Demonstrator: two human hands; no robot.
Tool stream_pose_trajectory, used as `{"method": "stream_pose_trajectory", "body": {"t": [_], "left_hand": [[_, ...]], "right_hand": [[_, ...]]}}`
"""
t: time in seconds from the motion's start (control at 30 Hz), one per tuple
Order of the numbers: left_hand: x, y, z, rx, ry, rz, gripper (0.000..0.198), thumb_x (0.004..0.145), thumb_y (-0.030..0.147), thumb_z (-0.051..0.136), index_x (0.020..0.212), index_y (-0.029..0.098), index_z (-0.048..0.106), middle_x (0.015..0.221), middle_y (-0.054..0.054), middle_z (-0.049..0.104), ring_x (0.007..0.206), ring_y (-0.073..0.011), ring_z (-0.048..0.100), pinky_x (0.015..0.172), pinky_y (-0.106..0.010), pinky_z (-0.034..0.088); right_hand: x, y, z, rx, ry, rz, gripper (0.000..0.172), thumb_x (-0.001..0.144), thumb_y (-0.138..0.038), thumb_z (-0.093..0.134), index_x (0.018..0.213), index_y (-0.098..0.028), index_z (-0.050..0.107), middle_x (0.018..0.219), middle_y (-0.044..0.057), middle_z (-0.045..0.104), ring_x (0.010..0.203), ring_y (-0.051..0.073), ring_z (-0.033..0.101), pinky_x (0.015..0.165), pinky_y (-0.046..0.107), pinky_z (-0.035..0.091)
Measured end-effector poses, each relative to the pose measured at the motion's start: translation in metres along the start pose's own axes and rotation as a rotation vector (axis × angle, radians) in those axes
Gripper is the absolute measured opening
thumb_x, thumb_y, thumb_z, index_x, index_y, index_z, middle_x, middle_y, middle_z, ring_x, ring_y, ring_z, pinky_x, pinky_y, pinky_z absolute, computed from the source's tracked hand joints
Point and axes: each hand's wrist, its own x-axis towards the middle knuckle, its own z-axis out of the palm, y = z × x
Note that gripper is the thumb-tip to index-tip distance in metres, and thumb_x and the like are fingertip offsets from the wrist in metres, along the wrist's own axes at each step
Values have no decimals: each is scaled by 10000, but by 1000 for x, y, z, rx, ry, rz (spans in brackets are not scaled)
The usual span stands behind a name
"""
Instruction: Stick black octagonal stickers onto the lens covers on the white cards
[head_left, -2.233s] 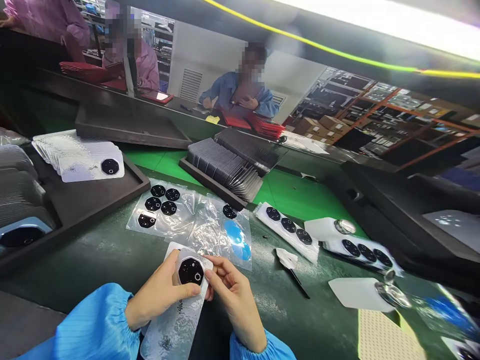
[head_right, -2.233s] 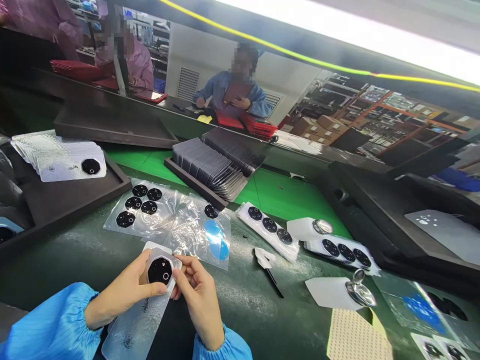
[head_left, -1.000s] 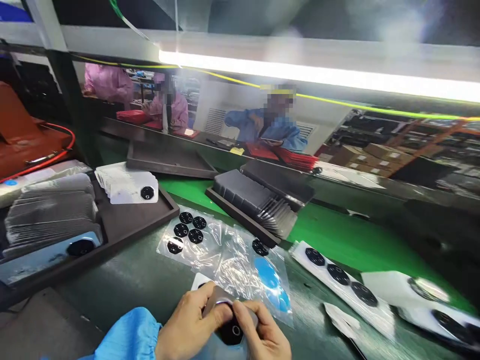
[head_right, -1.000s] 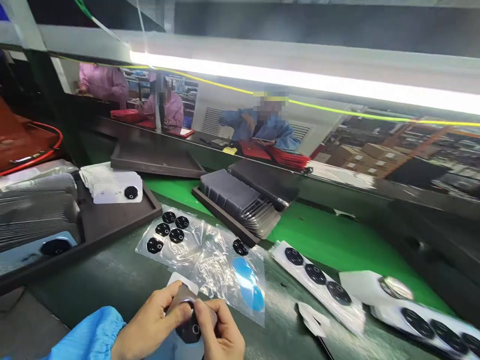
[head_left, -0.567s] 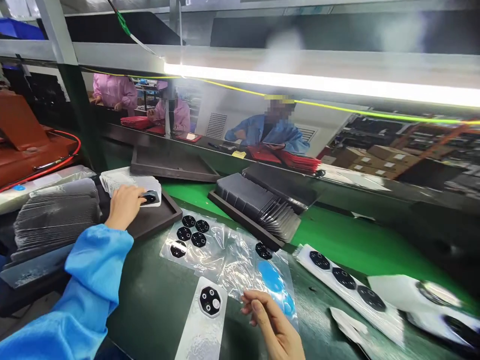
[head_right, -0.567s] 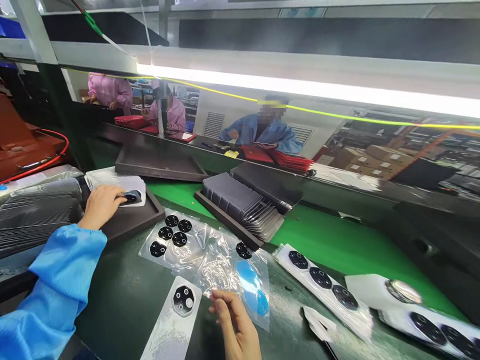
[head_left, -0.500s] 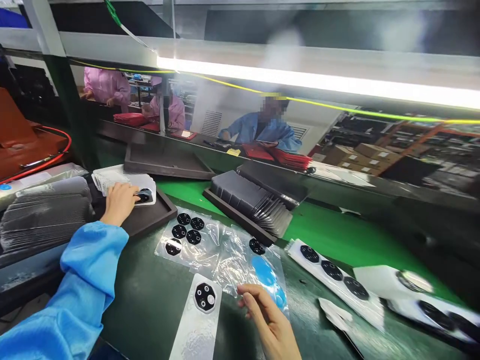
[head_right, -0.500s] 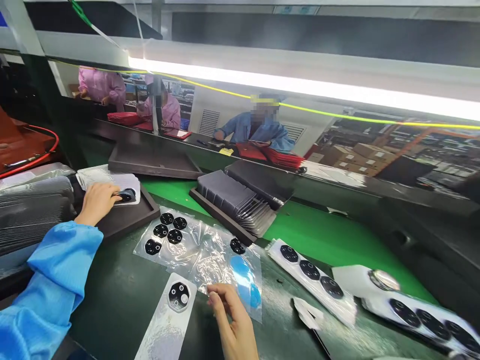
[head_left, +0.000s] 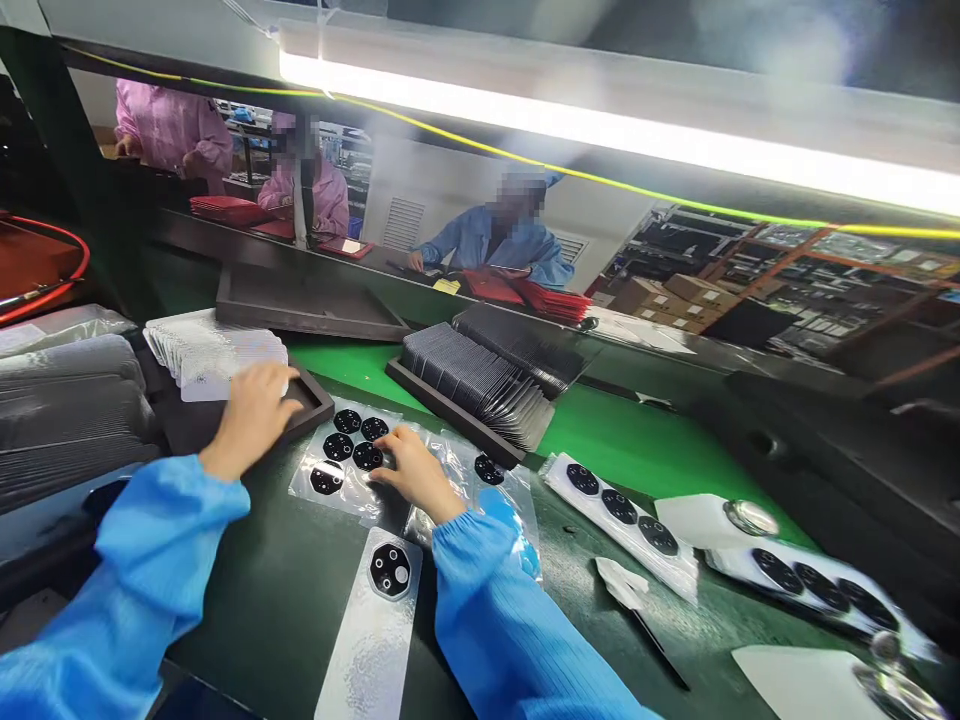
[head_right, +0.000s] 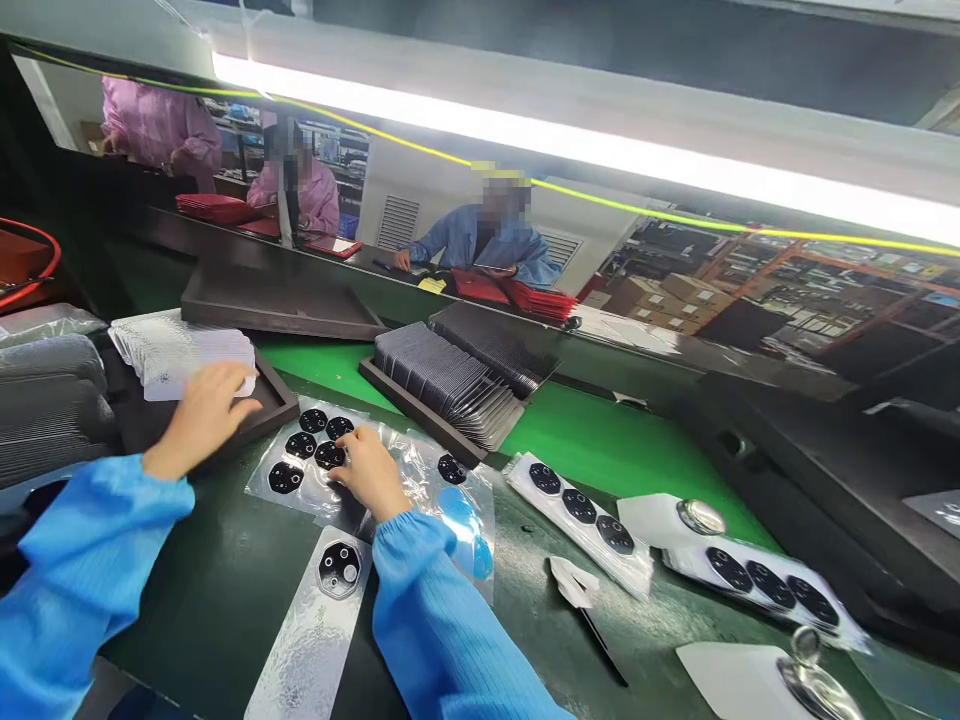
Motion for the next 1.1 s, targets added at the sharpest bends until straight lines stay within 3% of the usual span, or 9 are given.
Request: {"method": "stream_pose_trajectory", "body": {"t": [0.03, 0.1, 0.2, 0.3, 0.43, 0.6, 0.83, 1.0, 1.1], "left_hand": [[-7, 6, 6, 29, 17, -8, 186, 957, 301, 543, 1101, 211, 619, 1185, -89, 608, 1154, -266, 521, 1013, -493, 418], [-29, 23, 25, 9, -94, 66, 181, 870, 321, 687, 1023, 241, 633, 1111, -33, 642, 1133, -257, 523, 1012, -452, 411], [-63, 50, 53, -117, -348, 145, 437, 773, 385, 801, 1124, 255, 574, 1241, -13, 588, 1220, -245, 468, 1066, -412, 376], [-73, 64, 70, -171, -449, 96, 613, 709, 371, 854, 1196, 221, 512, 1288, -58, 533, 1240, -270, 435, 1066, -426, 369], [-60, 68, 77, -121, -477, 120, 705, 645, 376, 893, 1197, 207, 488, 1240, -75, 519, 1179, -292, 454, 1022, -457, 383], [-50, 73, 80, 36, -494, 183, 663, 606, 410, 909, 1074, 175, 502, 1126, -62, 531, 1091, -284, 478, 1008, -479, 376], [-45, 76, 81, 116, -538, 209, 708, 516, 399, 950, 1003, 157, 496, 1086, -58, 522, 1056, -276, 475, 1022, -496, 355], [-49, 73, 82, 61, -501, 179, 640, 573, 380, 925, 998, 189, 487, 1093, -39, 508, 1056, -269, 472, 982, -490, 367], [-51, 71, 83, 34, -481, 186, 554, 647, 369, 878, 1000, 198, 486, 1077, -33, 508, 1035, -260, 478, 937, -464, 389]], "right_hand": [[9, -2, 3, -12, -9, 9, 405, 744, -248, 803, 1103, -193, 622, 1139, 56, 553, 1092, 223, 537, 847, 323, 437], [21, -2, 8, -35, -25, 32, 435, 720, -264, 821, 1092, -189, 609, 1137, 57, 533, 1074, 224, 532, 834, 324, 432], [31, 0, 11, -64, -53, 56, 423, 699, -270, 833, 1040, -185, 599, 1107, 51, 517, 1052, 221, 525, 815, 318, 423], [38, 2, 10, -80, -93, 69, 454, 651, -266, 865, 1002, -180, 590, 1085, 47, 515, 1017, 217, 531, 779, 307, 428], [44, 1, 9, -83, -105, 66, 499, 621, -251, 882, 1000, -162, 568, 1061, 32, 528, 927, 191, 549, 760, 308, 443], [32, -1, 15, -78, -27, 5, 545, 646, -194, 867, 1077, -178, 534, 1091, 40, 535, 953, 204, 563, 805, 329, 454], [14, -1, 24, -87, 96, -32, 389, 781, -219, 761, 1133, -179, 601, 1177, 102, 533, 1111, 268, 550, 868, 379, 487], [0, 40, -6, -47, 194, 2, 327, 847, -286, 675, 1160, -215, 617, 1074, 25, 606, 908, 156, 627, 832, 294, 501], [-28, 81, -31, -61, 321, 113, 189, 899, -289, 545, 1022, -196, 655, 1015, 34, 640, 861, 169, 640, 802, 319, 503]]}}
